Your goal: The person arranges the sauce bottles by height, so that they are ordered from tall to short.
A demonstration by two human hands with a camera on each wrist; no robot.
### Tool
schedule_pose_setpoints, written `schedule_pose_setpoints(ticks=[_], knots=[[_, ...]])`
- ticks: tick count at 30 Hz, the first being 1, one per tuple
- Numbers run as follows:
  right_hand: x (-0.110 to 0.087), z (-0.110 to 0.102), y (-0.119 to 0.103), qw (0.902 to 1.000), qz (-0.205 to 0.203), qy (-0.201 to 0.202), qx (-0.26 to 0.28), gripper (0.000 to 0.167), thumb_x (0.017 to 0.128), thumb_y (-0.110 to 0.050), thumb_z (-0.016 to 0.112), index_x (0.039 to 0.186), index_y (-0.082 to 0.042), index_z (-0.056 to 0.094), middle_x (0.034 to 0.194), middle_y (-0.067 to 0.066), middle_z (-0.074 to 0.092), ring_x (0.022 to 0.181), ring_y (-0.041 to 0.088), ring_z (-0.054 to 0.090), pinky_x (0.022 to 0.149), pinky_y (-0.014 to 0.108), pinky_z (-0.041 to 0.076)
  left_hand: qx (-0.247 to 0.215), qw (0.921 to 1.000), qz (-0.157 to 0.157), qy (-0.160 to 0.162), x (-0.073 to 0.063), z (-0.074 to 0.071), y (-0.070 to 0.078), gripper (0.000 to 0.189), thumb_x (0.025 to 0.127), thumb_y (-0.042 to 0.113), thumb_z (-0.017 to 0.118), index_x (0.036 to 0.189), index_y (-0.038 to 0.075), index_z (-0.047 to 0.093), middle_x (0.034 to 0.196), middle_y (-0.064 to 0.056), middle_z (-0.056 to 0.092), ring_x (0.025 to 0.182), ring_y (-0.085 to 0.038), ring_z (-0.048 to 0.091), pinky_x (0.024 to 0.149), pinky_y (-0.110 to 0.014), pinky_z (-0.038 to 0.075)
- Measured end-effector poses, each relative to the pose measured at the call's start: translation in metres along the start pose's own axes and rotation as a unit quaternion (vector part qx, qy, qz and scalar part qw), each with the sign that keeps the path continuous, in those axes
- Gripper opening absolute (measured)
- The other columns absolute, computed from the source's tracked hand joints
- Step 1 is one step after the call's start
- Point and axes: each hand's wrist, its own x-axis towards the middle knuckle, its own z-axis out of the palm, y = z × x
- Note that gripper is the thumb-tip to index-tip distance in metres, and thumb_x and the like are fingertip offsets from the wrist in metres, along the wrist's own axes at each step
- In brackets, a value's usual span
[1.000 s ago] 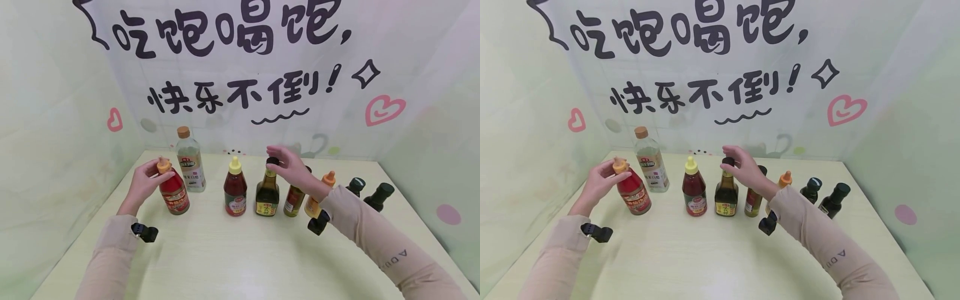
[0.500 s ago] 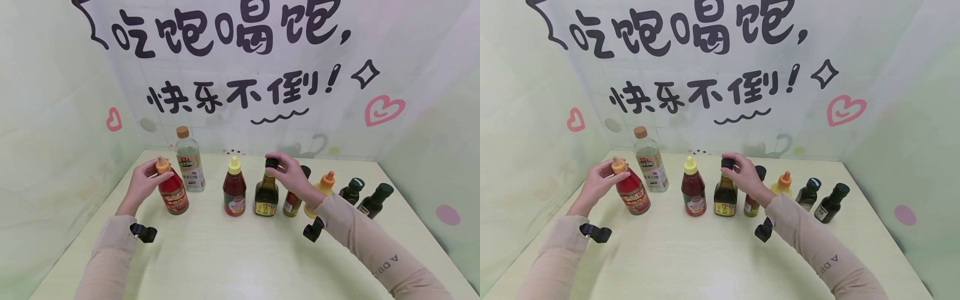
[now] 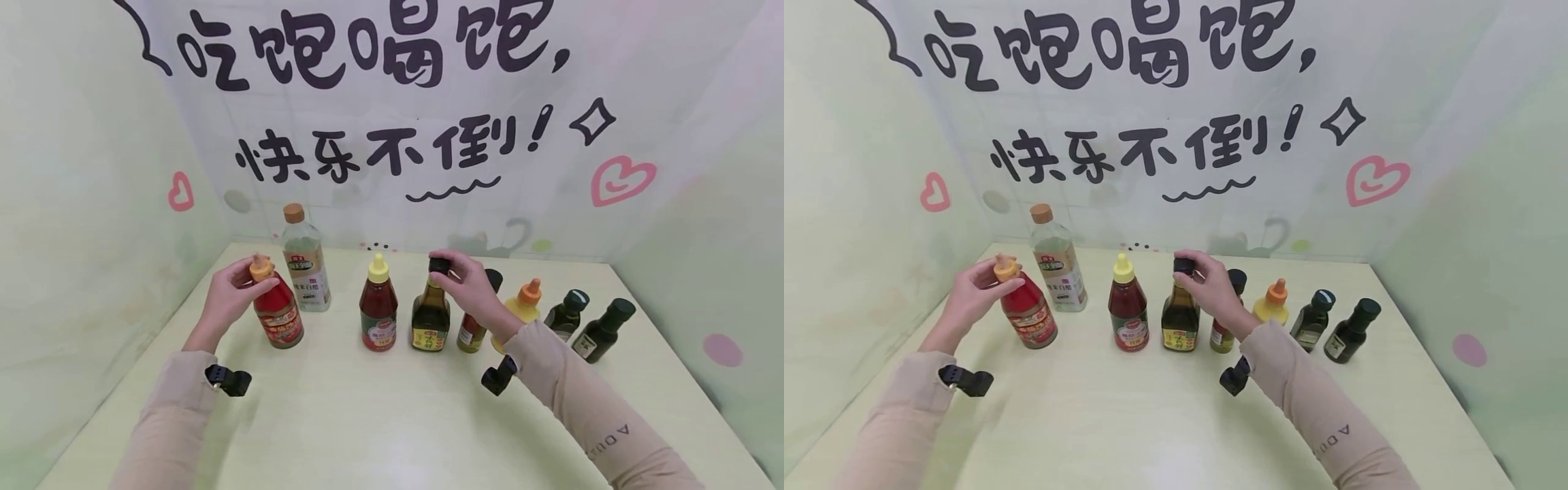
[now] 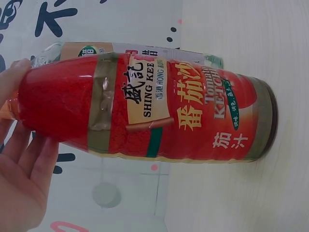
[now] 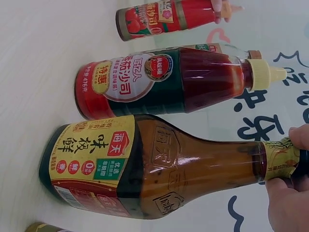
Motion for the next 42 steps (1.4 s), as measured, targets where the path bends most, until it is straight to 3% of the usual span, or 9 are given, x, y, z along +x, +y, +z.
schedule_pose_setpoints(ticks=[6, 11, 18, 28, 33, 42], knots=[[0.002, 0.005, 0.001, 1.0000, 0.001, 0.001, 0.007, 0.035, 0.084, 0.001, 0.056, 0.119, 0.002, 0.051, 0.124, 0.016, 0.047, 0.114, 0.023, 0.045, 0.092, 0.030, 0.038, 0.027, 0.9996, -0.010, 0.002, -0.002, -0.004, 0.003, 0.062, 0.078, 0.037, 0.065, 0.128, 0.005, 0.046, 0.121, -0.016, 0.052, 0.104, -0.023, 0.053, 0.082, -0.028, 0.046], [0.001, 0.005, 0.001, 1.0000, -0.005, 0.001, 0.007, 0.035, 0.084, 0.001, 0.056, 0.119, 0.002, 0.051, 0.125, 0.015, 0.045, 0.116, 0.023, 0.043, 0.093, 0.031, 0.037, 0.019, 0.9998, -0.004, 0.008, -0.003, -0.005, 0.007, 0.059, 0.078, 0.036, 0.065, 0.125, 0.005, 0.049, 0.118, -0.013, 0.055, 0.097, -0.010, 0.055, 0.077, -0.017, 0.046], [-0.002, 0.004, 0.001, 0.9998, -0.011, 0.002, 0.017, 0.038, 0.084, 0.003, 0.055, 0.121, 0.004, 0.048, 0.127, 0.016, 0.043, 0.118, 0.023, 0.042, 0.092, 0.028, 0.037, -0.022, 0.9992, 0.031, 0.008, -0.003, -0.007, 0.029, 0.054, 0.077, 0.029, 0.068, 0.121, 0.003, 0.052, 0.104, 0.005, 0.060, 0.089, 0.000, 0.055, 0.073, -0.012, 0.045], [-0.002, 0.006, 0.000, 0.9994, -0.021, 0.003, 0.026, 0.037, 0.084, 0.004, 0.055, 0.121, 0.004, 0.048, 0.127, 0.017, 0.044, 0.117, 0.023, 0.042, 0.092, 0.027, 0.038, -0.023, 0.9986, 0.047, -0.009, 0.003, 0.000, 0.058, 0.055, 0.077, 0.028, 0.069, 0.123, 0.004, 0.051, 0.115, -0.008, 0.057, 0.092, -0.002, 0.055, 0.074, -0.014, 0.046], [-0.003, 0.007, 0.004, 0.9991, -0.023, 0.010, 0.036, 0.037, 0.083, 0.005, 0.055, 0.120, 0.006, 0.049, 0.126, 0.017, 0.045, 0.116, 0.023, 0.043, 0.091, 0.025, 0.039, -0.040, 0.9977, 0.053, -0.008, 0.005, 0.011, 0.071, 0.051, 0.076, 0.027, 0.070, 0.119, 0.003, 0.054, 0.109, -0.009, 0.060, 0.090, -0.005, 0.057, 0.074, -0.016, 0.047], [-0.005, 0.004, 0.004, 0.9993, -0.020, 0.012, 0.028, 0.038, 0.084, 0.004, 0.055, 0.121, 0.005, 0.048, 0.127, 0.016, 0.044, 0.117, 0.023, 0.042, 0.092, 0.027, 0.037, -0.073, 0.9956, 0.058, -0.012, 0.016, 0.049, 0.077, 0.051, 0.075, 0.026, 0.071, 0.119, 0.005, 0.055, 0.111, -0.012, 0.059, 0.093, -0.014, 0.059, 0.077, -0.023, 0.048]])
